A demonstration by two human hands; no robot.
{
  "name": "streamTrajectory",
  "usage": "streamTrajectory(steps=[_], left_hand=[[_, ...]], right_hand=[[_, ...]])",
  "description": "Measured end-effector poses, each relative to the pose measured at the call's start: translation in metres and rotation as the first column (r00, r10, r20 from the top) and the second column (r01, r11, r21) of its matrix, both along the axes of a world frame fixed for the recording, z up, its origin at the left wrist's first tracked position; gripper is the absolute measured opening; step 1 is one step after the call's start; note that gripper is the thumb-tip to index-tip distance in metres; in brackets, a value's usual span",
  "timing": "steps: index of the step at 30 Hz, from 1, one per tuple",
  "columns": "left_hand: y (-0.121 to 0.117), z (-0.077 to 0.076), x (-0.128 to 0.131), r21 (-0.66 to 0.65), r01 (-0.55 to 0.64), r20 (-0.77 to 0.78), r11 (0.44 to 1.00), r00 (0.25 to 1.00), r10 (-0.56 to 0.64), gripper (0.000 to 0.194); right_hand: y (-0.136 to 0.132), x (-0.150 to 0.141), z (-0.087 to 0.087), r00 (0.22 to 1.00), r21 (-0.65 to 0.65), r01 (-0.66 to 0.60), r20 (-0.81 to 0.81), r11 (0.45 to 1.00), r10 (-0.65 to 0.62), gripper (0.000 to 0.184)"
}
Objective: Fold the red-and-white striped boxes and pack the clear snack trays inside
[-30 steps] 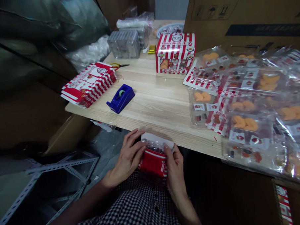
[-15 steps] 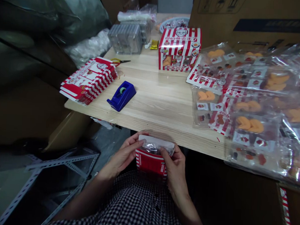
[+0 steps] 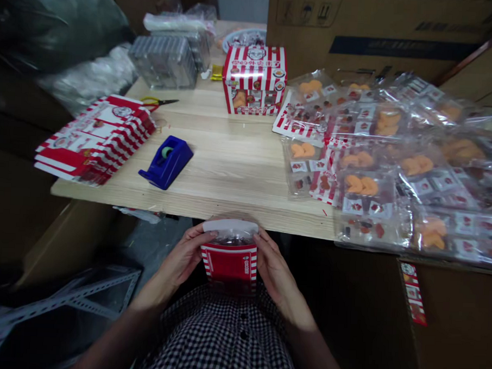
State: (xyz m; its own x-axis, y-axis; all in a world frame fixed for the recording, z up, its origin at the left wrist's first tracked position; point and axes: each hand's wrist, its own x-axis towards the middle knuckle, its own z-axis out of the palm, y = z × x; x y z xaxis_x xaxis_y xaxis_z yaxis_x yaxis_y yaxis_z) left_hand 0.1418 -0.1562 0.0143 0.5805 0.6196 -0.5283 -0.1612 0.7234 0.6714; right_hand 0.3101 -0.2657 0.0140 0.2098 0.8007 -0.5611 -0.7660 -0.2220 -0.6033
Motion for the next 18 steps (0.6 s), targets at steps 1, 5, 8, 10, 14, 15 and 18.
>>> streamTrajectory(steps=[1,5,8,10,14,15,18], left_hand=[[0.001,0.001,0.000,-0.006,0.012,0.005,1.000,1.000,-0.012,0.033],[0.005,0.002,-0.002,-0.056,0.009,-0.011,0.998,1.000,-0.009,0.034],[0.006,0.004,-0.002,-0.074,0.014,-0.016,0.997,1.000,-0.015,0.036],[0.005,0.005,-0.001,-0.057,0.058,-0.005,0.997,0.998,-0.058,0.036],[0.004,0.004,0.004,0.032,0.130,-0.026,0.991,0.991,-0.129,0.030],[0.004,0.004,0.005,0.058,0.139,-0.033,0.989,0.990,-0.137,0.029],[0.006,0.003,0.007,0.128,0.180,-0.025,0.975,0.984,-0.179,0.031]], right_hand=[[0.001,0.001,0.000,1.000,0.019,-0.014,-0.008,1.000,0.015,0.037],[0.005,0.005,0.001,0.998,0.084,-0.062,-0.024,0.995,0.064,0.041],[0.005,0.006,0.004,0.996,0.078,-0.073,-0.045,0.994,0.076,0.036],[0.005,0.007,0.005,0.996,0.024,-0.063,-0.059,0.998,0.064,0.034],[0.006,0.011,0.001,1.000,-0.084,0.005,-0.030,0.996,-0.008,0.030],[0.007,0.012,0.001,1.000,-0.089,0.013,-0.012,0.996,-0.014,0.029],[0.009,0.015,0.000,0.997,-0.039,-0.019,0.073,0.999,0.021,0.025]])
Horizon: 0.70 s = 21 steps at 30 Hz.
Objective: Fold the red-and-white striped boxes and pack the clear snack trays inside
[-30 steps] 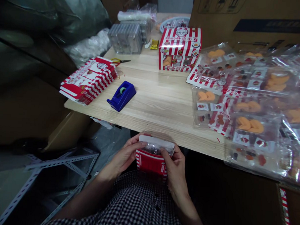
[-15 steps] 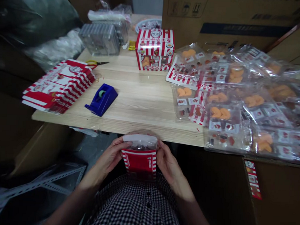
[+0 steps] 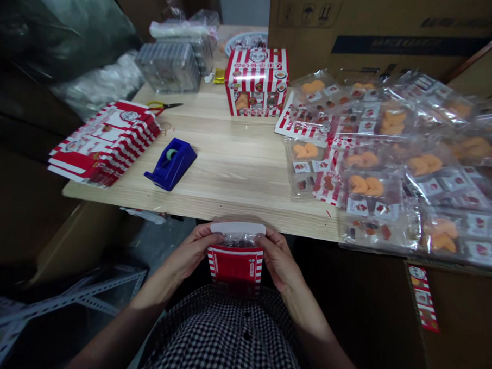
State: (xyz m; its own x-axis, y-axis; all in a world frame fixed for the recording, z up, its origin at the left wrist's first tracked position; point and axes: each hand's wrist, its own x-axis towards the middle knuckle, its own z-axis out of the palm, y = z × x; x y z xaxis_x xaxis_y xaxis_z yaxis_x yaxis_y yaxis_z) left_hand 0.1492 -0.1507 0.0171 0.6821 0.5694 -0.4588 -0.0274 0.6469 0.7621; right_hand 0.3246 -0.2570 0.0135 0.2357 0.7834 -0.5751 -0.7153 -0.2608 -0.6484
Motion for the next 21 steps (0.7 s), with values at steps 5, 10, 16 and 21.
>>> streamTrajectory(steps=[5,10,16,21], left_hand=[[0.005,-0.004,-0.003,-0.017,0.082,0.062,0.996,0.995,-0.081,0.039],[0.014,-0.025,-0.005,-0.061,0.052,0.200,0.997,0.979,-0.039,0.038],[0.019,-0.031,-0.007,-0.034,0.037,0.227,0.999,0.973,-0.028,0.042],[0.022,-0.033,-0.011,0.064,0.144,0.195,0.987,0.969,-0.154,0.031]], right_hand=[[-0.002,0.004,-0.005,0.996,0.068,-0.058,0.070,0.996,0.053,0.027],[0.002,0.005,-0.014,0.993,0.143,-0.057,0.106,0.988,0.042,0.023],[0.007,0.006,-0.012,0.962,0.215,-0.156,0.253,0.964,0.099,0.019],[0.007,0.008,-0.017,0.933,0.240,-0.238,0.326,0.941,0.153,0.015]])
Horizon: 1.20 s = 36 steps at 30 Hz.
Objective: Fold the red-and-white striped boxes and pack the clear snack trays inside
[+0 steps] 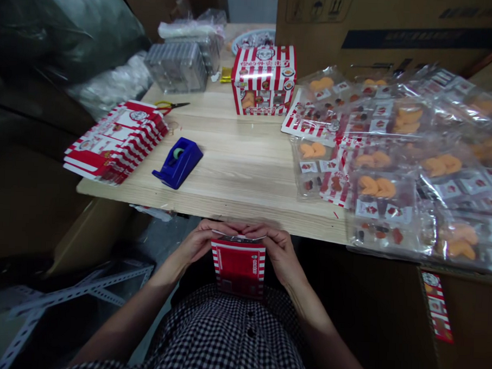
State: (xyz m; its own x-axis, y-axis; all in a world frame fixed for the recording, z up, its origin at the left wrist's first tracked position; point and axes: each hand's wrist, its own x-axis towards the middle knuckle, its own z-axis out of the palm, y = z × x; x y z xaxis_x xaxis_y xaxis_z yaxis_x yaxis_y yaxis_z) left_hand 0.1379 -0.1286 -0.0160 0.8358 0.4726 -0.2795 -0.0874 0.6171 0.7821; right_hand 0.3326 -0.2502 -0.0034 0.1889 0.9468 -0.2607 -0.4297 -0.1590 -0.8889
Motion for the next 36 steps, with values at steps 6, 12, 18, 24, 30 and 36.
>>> streamTrajectory(steps=[6,12,18,24,30,36], left_hand=[[0.007,-0.004,-0.008,0.084,0.084,0.045,0.993,0.995,-0.088,0.038],[0.012,0.005,-0.024,0.280,0.189,-0.025,0.941,0.982,-0.190,0.039],[0.019,0.024,-0.017,0.553,0.220,-0.159,0.803,0.975,-0.158,0.038],[0.031,0.040,-0.006,0.524,0.175,-0.150,0.833,0.982,-0.112,0.033],[0.003,0.007,-0.013,0.336,0.155,-0.196,0.929,0.976,-0.092,0.040],[-0.011,0.012,-0.012,0.307,0.066,-0.232,0.949,0.973,0.007,0.037]], right_hand=[[-0.005,0.008,-0.005,0.991,0.051,-0.118,0.069,0.992,0.115,0.020],[-0.015,0.003,-0.005,0.964,0.137,-0.179,0.223,0.974,0.146,0.019],[0.001,0.004,-0.004,0.957,0.145,-0.057,0.291,0.988,0.013,0.013],[0.017,0.018,0.019,0.963,0.103,-0.095,0.261,0.990,0.065,0.014],[-0.009,0.010,-0.016,0.974,-0.026,-0.040,0.223,0.999,0.044,0.015],[-0.014,0.019,-0.011,0.957,-0.020,-0.129,0.258,0.991,0.130,0.014]])
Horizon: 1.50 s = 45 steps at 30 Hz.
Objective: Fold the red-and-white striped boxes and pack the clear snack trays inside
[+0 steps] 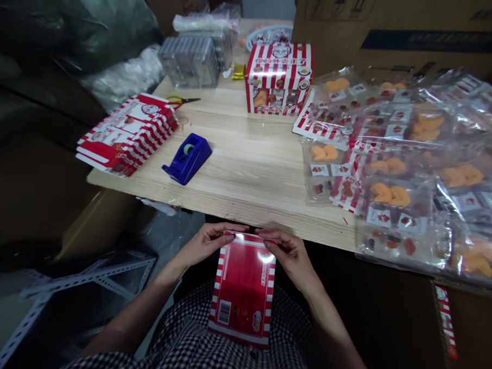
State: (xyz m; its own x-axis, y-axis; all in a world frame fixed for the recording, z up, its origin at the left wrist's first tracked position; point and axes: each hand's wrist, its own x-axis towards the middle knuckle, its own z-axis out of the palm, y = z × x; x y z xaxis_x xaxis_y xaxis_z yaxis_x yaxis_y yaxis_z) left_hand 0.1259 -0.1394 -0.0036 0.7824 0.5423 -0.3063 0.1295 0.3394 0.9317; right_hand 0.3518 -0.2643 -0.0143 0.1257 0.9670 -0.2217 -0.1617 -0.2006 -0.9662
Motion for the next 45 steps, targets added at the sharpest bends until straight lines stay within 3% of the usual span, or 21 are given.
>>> streamTrajectory(steps=[7,13,18,22,29,38,45], left_hand=[[0.009,0.006,-0.005,0.164,0.048,0.010,0.985,0.999,-0.051,0.031],[0.024,0.022,-0.008,0.192,0.160,-0.006,0.968,0.987,-0.161,0.037],[0.031,0.035,0.000,0.166,0.228,-0.049,0.959,0.974,-0.223,0.031],[0.033,0.035,0.006,0.119,0.248,-0.049,0.961,0.969,-0.244,0.033],[0.032,0.029,0.011,0.062,0.190,-0.067,0.980,0.980,-0.186,0.030],[0.033,0.024,0.016,0.037,0.166,-0.082,0.985,0.983,-0.162,0.025],[0.029,0.028,0.016,0.192,0.206,-0.160,0.959,0.971,-0.177,0.023]], right_hand=[[0.003,-0.001,0.010,1.000,0.035,-0.027,0.007,0.999,0.027,0.011],[0.007,0.010,0.033,0.988,0.006,-0.152,0.031,0.988,0.152,0.029],[0.017,0.017,0.045,0.978,-0.073,-0.207,-0.050,0.975,0.204,0.024],[0.022,0.019,0.041,0.962,-0.086,-0.269,-0.079,0.959,0.262,0.031],[0.028,0.019,0.029,0.979,-0.073,-0.203,-0.025,0.977,0.201,0.028],[0.037,0.022,0.030,0.967,-0.102,-0.253,-0.060,0.962,0.248,0.021],[0.028,0.010,0.030,0.987,-0.124,-0.162,-0.043,0.979,0.158,0.018]])
